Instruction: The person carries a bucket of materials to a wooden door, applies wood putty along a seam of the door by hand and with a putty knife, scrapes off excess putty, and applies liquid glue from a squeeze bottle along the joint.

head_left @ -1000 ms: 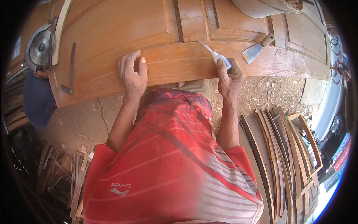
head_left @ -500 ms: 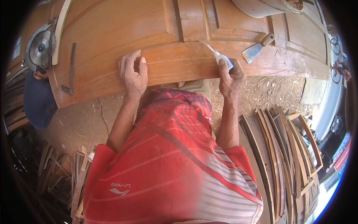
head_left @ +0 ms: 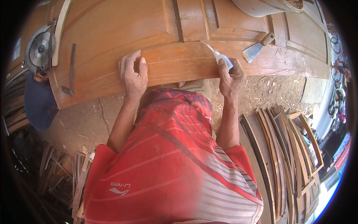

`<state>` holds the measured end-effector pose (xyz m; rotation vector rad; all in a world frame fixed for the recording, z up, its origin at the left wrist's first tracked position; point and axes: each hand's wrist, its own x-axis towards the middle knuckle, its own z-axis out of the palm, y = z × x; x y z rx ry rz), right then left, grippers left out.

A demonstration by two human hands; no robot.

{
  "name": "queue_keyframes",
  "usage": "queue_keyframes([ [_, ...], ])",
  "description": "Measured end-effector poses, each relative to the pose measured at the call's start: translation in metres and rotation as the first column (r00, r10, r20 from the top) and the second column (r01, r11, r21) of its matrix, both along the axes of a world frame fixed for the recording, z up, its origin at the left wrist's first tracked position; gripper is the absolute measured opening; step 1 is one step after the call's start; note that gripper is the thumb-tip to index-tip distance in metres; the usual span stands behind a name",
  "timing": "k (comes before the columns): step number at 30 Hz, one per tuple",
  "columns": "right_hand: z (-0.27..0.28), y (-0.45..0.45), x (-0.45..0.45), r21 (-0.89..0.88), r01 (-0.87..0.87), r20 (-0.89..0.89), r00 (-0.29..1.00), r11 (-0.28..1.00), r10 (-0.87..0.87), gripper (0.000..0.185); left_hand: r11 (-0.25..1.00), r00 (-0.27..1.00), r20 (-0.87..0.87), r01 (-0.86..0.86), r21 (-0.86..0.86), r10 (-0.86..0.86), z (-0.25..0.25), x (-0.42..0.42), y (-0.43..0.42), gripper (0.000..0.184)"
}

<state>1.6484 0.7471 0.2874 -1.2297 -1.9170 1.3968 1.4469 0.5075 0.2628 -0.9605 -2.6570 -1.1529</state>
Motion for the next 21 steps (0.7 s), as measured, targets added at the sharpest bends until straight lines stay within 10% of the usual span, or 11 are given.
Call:
queue_keyframes([
  [21,-0.004,0.004,0.004,0.013,0.019,0.008,1.000,1.000,-0.020,0.029,1.000,1.000,-0.020,0.014,0.006,-0.014,-0.002,-0.001,-0.001,0.028],
])
